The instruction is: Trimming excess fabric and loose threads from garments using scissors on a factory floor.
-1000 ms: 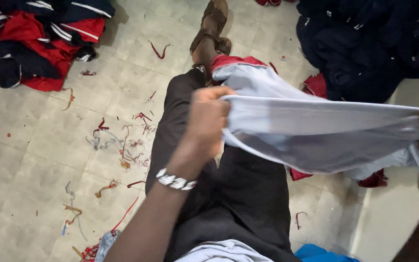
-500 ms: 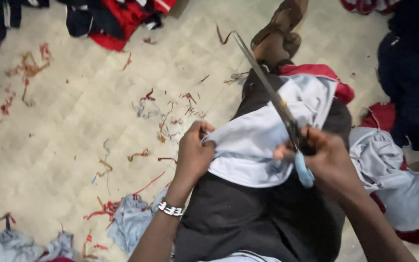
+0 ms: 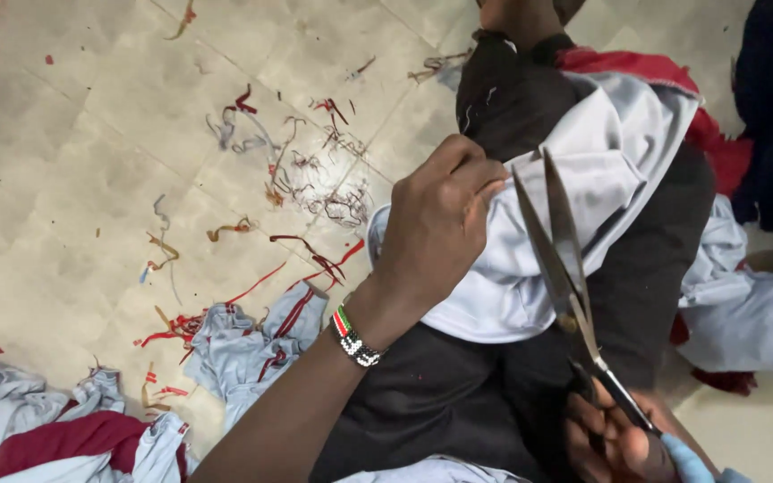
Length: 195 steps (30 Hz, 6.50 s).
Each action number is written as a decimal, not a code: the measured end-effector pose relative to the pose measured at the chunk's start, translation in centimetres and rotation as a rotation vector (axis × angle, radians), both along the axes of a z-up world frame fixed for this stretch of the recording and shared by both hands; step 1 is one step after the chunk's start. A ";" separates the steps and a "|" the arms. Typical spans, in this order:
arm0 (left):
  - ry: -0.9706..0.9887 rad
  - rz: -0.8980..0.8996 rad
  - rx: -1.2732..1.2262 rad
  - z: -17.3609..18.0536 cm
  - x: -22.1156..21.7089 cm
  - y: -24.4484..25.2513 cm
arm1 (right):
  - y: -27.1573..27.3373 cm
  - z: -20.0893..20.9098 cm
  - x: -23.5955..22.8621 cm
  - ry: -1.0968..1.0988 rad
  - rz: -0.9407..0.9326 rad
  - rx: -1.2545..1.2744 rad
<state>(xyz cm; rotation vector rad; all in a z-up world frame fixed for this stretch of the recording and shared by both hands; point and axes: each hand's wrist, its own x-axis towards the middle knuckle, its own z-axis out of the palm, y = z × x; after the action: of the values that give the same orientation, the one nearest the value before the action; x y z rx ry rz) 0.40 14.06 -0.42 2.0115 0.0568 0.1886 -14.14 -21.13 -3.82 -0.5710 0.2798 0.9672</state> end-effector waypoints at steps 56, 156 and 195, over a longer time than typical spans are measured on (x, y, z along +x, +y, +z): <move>0.044 0.014 -0.003 0.8 -1.5 -0.7 | 0.0 -1.0 -0.6 0.499 0.241 0.501; 0.247 0.376 -0.759 -1.4 -5.1 0.7 | 4.8 2.1 1.5 0.149 0.369 -0.123; -0.266 0.007 0.126 1.0 -2.9 4.9 | -12.2 -0.4 9.9 -1.002 -0.089 -1.473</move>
<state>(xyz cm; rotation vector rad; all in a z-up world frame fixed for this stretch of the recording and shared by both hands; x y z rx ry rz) -2.46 18.92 0.59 2.0946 -0.1198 0.4719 -4.29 -33.37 -4.21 -2.2533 0.0535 0.1289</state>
